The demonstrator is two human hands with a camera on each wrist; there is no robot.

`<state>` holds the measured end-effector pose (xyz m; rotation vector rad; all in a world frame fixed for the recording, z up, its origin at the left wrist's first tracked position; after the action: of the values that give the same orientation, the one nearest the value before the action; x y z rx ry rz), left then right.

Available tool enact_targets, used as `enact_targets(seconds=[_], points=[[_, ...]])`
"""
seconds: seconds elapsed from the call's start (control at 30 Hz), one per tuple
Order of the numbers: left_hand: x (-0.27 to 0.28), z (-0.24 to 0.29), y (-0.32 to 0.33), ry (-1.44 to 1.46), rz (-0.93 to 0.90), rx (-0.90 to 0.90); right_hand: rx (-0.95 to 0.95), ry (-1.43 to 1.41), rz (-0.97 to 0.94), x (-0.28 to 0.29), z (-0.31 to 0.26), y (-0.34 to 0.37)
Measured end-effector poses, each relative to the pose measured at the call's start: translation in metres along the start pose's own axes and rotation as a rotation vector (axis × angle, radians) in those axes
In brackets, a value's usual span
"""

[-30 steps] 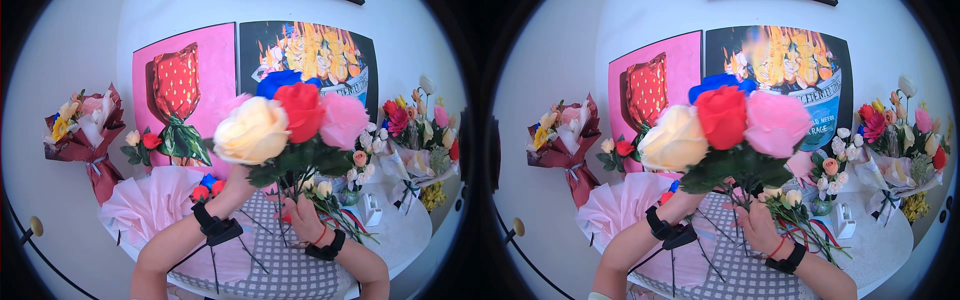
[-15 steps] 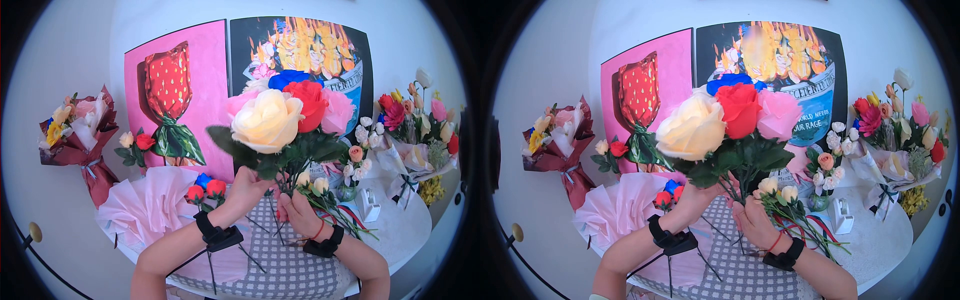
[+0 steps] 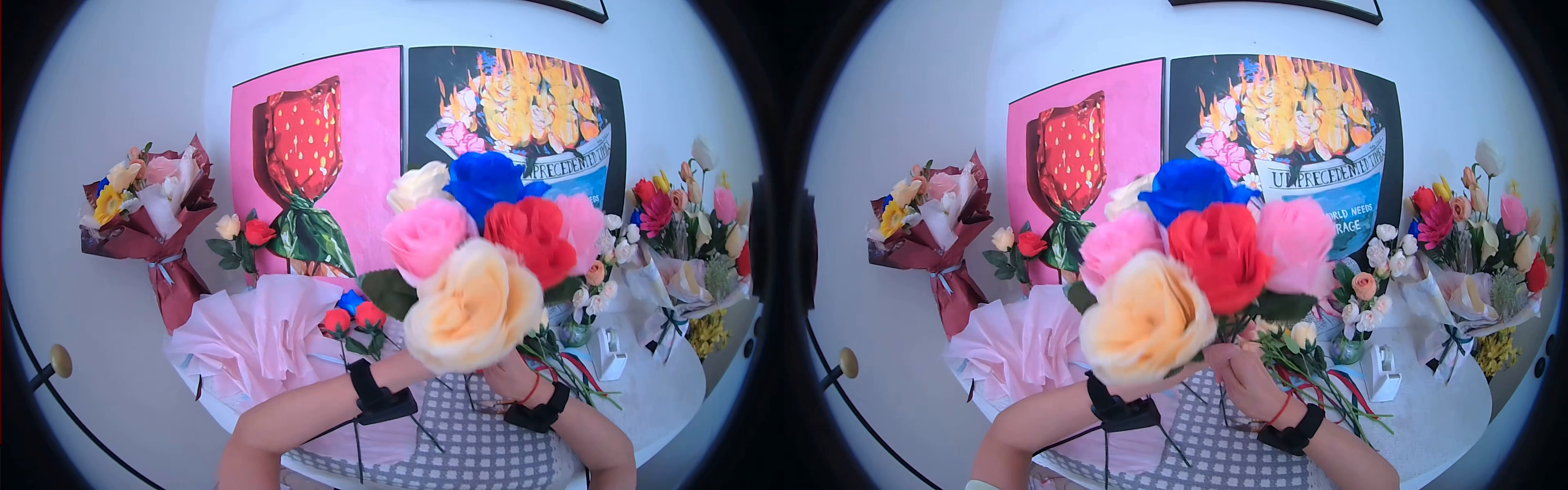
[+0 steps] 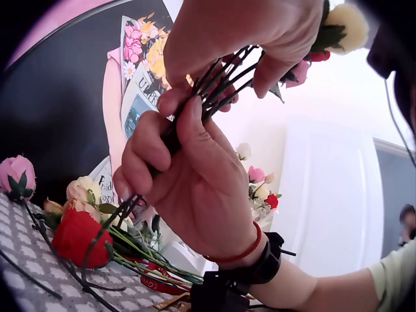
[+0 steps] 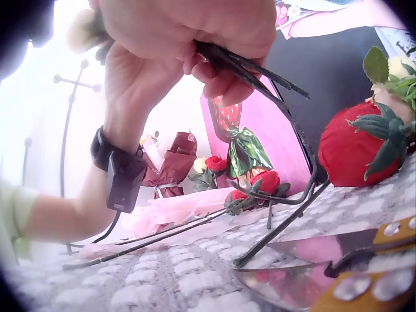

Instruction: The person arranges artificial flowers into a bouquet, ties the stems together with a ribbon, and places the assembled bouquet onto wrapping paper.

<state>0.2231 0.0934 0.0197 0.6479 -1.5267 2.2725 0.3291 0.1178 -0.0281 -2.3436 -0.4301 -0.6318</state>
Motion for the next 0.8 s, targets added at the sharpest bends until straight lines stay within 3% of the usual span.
enact_targets(seconds=[0.1, 0.2, 0.23, 0.33, 0.47, 0.63, 0.73, 0.8], points=[[-0.008, 0.002, -0.002, 0.008, -0.022, 0.039, 0.275, 0.337, 0.025, 0.003, -0.013, -0.001], [-0.007, 0.002, 0.004, 0.024, -0.045, 0.079, 0.385, 0.205, 0.054, 0.003, -0.028, 0.001], [-0.009, 0.002, 0.005, 0.03, -0.053, 0.094, 0.338, 0.174, -0.088, -0.003, -0.018, 0.0], [-0.007, 0.002, 0.012, 0.05, -0.084, 0.137, 0.355, 0.197, -0.005, 0.001, -0.03, 0.001], [-0.005, 0.002, 0.01, 0.077, -0.127, 0.198, 0.258, 0.307, -0.061, -0.005, 0.002, 0.002], [-0.005, 0.002, 0.012, 0.113, -0.177, 0.284, 0.34, 0.191, 0.022, 0.001, -0.026, 0.003], [-0.01, 0.002, -0.002, 0.139, -0.215, 0.334, 0.328, 0.349, 0.136, 0.003, -0.01, 0.003], [-0.016, 0.001, -0.002, 0.167, -0.238, 0.38, 0.4, 0.264, 0.19, 0.01, -0.013, 0.003]])
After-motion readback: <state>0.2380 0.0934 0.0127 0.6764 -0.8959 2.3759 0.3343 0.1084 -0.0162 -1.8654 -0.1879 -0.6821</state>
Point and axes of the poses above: each hand's wrist, its own y-axis away from the middle knuckle, its own x-axis out of the back of the hand, z = x × y, the point moved 7 cm from there along -y, towards the middle knuckle, and after that the axes turned 9 degrees about y, right-handed, at the moved point
